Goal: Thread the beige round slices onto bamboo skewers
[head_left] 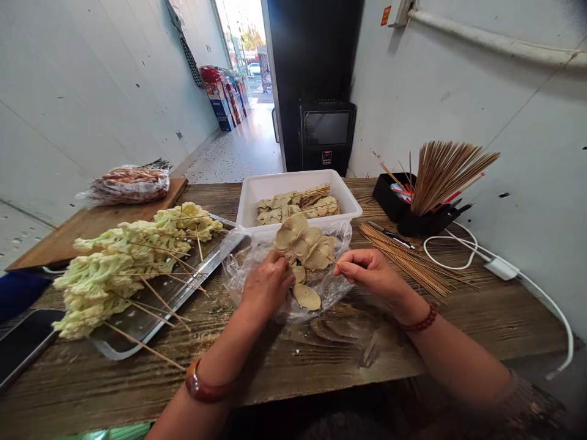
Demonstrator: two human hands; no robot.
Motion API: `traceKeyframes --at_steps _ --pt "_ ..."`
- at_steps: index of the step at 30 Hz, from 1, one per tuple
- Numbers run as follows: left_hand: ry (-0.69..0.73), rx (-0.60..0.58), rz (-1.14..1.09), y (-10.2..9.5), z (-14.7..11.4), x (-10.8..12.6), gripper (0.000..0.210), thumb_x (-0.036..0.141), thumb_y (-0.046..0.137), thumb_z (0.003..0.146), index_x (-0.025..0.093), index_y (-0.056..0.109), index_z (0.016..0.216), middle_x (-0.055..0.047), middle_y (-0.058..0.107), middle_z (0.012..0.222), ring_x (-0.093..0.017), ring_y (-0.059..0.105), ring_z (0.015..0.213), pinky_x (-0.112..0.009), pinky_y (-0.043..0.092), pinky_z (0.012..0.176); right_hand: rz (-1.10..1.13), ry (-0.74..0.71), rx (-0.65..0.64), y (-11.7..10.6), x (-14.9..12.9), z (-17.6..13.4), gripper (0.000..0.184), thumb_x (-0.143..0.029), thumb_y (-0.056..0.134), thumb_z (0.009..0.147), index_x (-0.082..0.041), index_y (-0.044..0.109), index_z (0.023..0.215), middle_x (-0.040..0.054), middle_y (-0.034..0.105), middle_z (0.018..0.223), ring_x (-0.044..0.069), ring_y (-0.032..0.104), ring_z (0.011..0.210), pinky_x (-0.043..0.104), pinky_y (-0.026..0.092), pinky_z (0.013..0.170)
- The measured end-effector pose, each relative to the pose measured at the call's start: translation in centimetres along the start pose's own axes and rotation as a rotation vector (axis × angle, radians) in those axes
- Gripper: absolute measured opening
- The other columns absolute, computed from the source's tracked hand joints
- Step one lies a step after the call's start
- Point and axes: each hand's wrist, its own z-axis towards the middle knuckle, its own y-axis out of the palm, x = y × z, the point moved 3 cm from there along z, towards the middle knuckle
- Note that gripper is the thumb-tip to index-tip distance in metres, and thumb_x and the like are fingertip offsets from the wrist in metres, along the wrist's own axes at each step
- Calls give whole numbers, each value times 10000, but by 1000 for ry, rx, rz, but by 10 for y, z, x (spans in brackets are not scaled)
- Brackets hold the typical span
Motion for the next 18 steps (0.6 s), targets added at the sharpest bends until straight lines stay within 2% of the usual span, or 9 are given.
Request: traceKeyframes --at_steps 4,10,18 --pt "9 38 72 -4 2 -4 178 328 644 822 157 664 868 -133 631 1085 -306 599 1018 -397 463 877 9 -3 3 0 0 0 314 -425 663 826 -134 722 723 -25 519 531 87 418 492 223 302 485" --pt "-22 23 54 -3 4 -12 226 390 673 785 166 647 795 -119 627 998 -299 589 944 -405 465 818 21 11 9 0 0 0 330 -448 667 813 -137 717 715 -30 503 516 82 392 481 223 281 476" --pt "-24 10 -6 1 4 -17 246 394 686 770 165 649 851 -117 613 1003 -291 568 957 -404 449 832 32 4 18 0 -1 1 307 -426 677 802 -137 716 705 -33 491 524 79 387 481 218 282 469"
